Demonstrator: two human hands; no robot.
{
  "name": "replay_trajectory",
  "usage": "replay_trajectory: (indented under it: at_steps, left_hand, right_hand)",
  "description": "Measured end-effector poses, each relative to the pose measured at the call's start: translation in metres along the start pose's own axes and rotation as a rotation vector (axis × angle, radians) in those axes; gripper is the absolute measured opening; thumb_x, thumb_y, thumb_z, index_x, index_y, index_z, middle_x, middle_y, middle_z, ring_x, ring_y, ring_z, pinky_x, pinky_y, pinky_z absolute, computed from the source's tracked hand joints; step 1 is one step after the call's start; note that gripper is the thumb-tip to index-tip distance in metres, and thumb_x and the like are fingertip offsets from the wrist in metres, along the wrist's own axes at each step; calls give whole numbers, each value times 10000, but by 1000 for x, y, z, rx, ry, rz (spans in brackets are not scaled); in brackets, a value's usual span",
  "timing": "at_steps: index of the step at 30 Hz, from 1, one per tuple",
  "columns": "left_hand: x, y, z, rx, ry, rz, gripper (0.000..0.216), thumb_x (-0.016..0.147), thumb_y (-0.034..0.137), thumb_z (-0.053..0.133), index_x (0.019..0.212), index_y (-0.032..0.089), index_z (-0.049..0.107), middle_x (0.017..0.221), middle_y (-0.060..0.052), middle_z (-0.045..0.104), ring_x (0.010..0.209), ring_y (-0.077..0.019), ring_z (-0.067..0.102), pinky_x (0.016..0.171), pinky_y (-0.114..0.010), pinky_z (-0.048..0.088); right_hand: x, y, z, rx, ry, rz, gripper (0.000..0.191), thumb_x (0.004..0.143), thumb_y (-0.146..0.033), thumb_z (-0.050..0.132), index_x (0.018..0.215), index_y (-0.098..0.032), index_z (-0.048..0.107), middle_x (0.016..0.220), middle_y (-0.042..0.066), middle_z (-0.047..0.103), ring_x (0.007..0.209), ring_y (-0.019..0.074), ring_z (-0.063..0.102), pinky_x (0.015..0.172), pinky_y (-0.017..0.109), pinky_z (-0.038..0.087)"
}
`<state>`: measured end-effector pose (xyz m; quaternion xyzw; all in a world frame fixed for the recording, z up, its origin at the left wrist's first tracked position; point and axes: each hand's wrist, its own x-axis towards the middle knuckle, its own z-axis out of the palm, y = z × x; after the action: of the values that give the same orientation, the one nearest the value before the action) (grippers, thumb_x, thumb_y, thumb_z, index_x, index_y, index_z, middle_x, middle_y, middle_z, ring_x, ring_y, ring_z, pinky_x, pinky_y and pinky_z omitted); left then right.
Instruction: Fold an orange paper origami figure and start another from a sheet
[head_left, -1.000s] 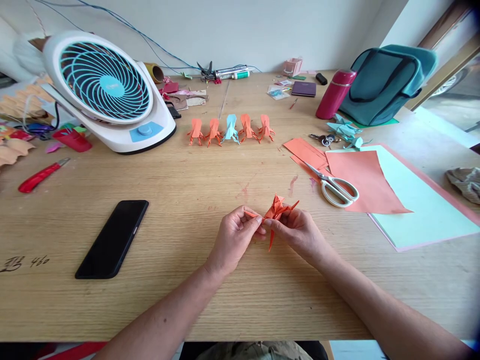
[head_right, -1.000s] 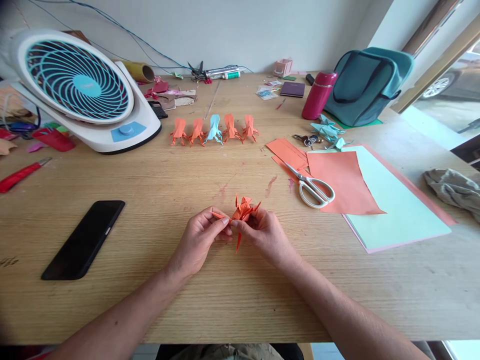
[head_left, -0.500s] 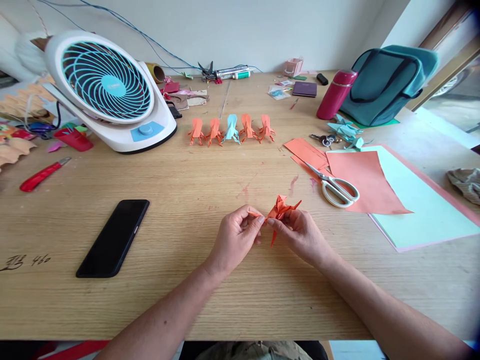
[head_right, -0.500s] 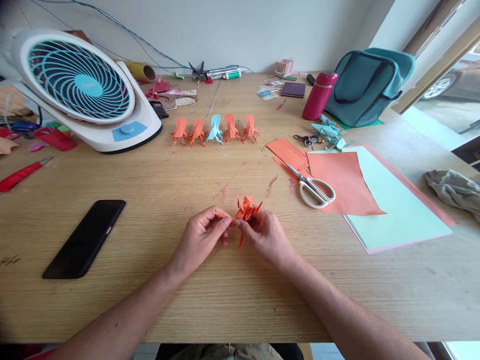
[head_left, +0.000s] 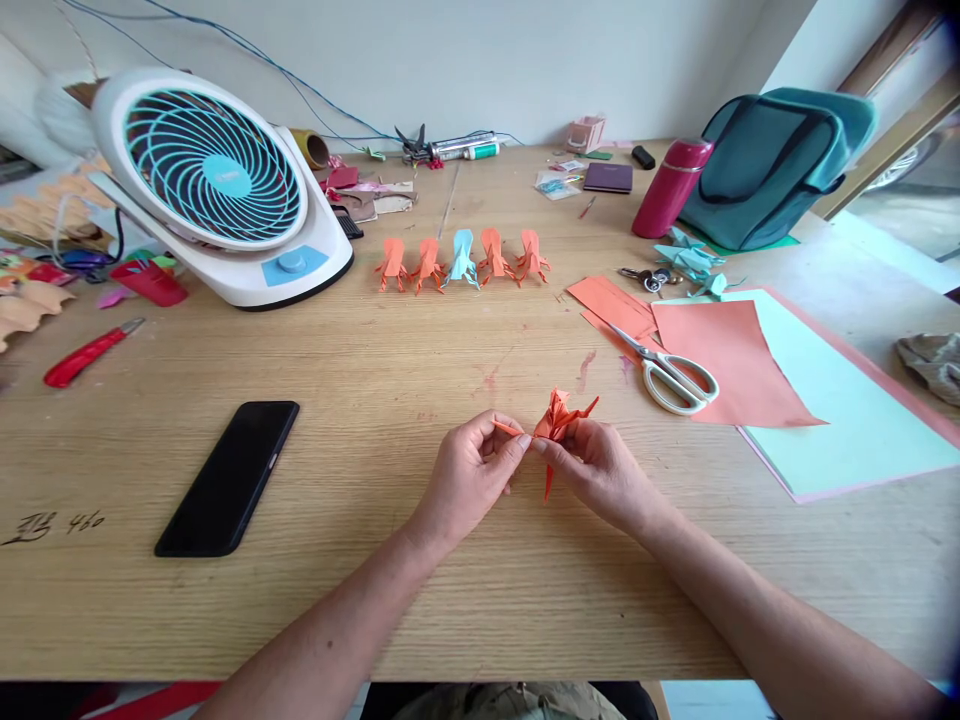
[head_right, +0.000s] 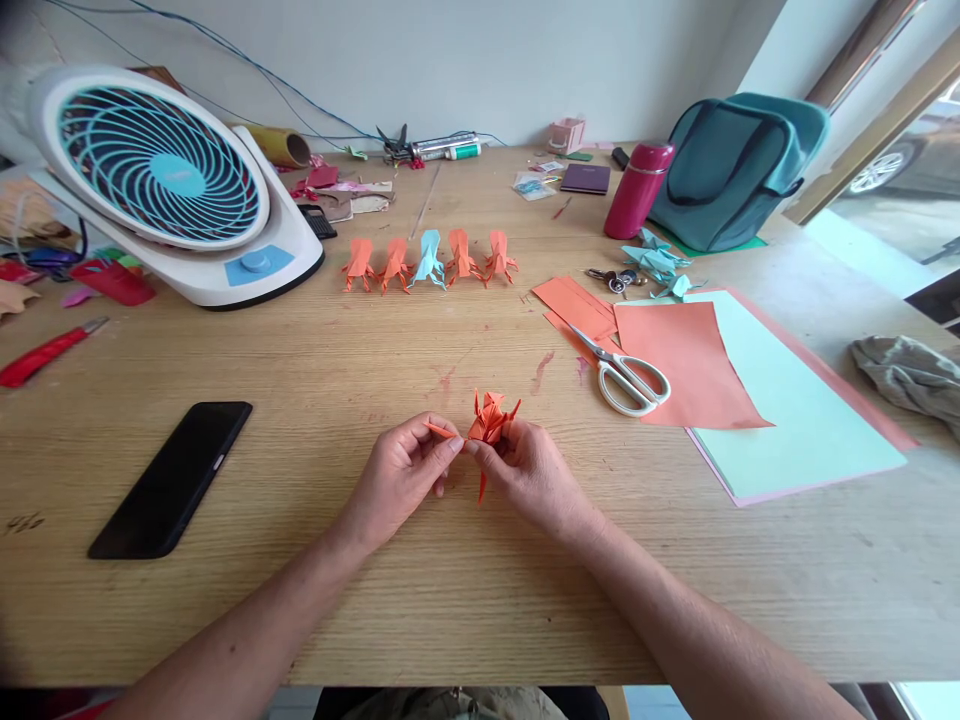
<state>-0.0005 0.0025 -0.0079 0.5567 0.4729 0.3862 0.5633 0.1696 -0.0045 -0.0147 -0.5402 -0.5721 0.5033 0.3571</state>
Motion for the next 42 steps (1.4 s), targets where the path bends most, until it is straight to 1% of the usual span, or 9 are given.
replay_trajectory:
  at_steps: [3,11,15,20,25,29,33,35,42]
  left_hand:
    - [1,2,-4,0,23,24,248,856,381,670,755,156,646,552,50,498,443,-59,447,434,-179,374]
    - [4,1,-9,-160,20,-31,277,838,419,691,769,156,742,559,13,542,498,-82,444,451,-201,336]
    - [4,1,-8,-239,6,-48,279,853,409,676,817,155,786,625,-24,589,557,-91,454,453,-188,319]
    - [3,4,-10,-263,-32,-60,328,892,441,626,821,162,784,823,-79,679,633,-108,515,480,-194,352]
    - [2,2,-6,-61,-47,26,297,875,465,664,919,184,750,661,-1,603,552,-94,468,513,-209,375]
    - [3,-3,-2,-13,30,101,188,823,356,734,770,177,709,732,-6,662,624,-101,511,597,-216,414]
    - [5,-3,-4,-44,102,64,182,830,336,713,739,179,691,663,19,599,556,-82,453,515,-202,356]
    - [5,-2,-5,-82,119,37,187,821,340,715,738,176,687,631,30,555,526,-73,419,479,-198,330]
    - [7,-7,-2,-201,69,-66,250,751,376,786,802,158,674,601,45,512,501,-59,389,441,-183,321]
  right_hand:
    - [0,-2,-1,0,-8,-16,468,794,-597,693,653,-186,521,576,-34,395,543,103,306,478,247,238]
    - [1,-1,-5,-11,-1,-5,446,795,-581,691,663,-187,531,600,-27,421,559,110,328,494,258,257]
    - [1,-3,-6,-17,-6,6,423,803,-554,678,662,-186,525,602,-33,404,557,107,320,497,260,247]
    - [0,-4,-8,1,-6,7,426,794,-563,690,678,-181,540,614,-25,434,575,115,350,518,264,271]
    - [1,1,-7,17,30,-19,452,772,-588,727,671,-179,563,600,-25,454,563,113,353,505,260,276]
    - [1,-2,-7,108,-37,-5,459,746,-596,755,689,-169,596,605,-21,494,565,113,373,514,257,299]
    - [1,-8,-12,209,-145,-20,390,830,-562,697,829,-173,665,760,13,611,710,152,508,654,273,402]
    - [2,-6,-14,237,-146,-14,370,871,-549,658,866,-180,683,806,23,636,770,164,544,733,291,430]
    - [8,9,-13,309,-63,-8,337,821,-517,734,799,-184,692,757,12,644,713,146,545,706,282,438]
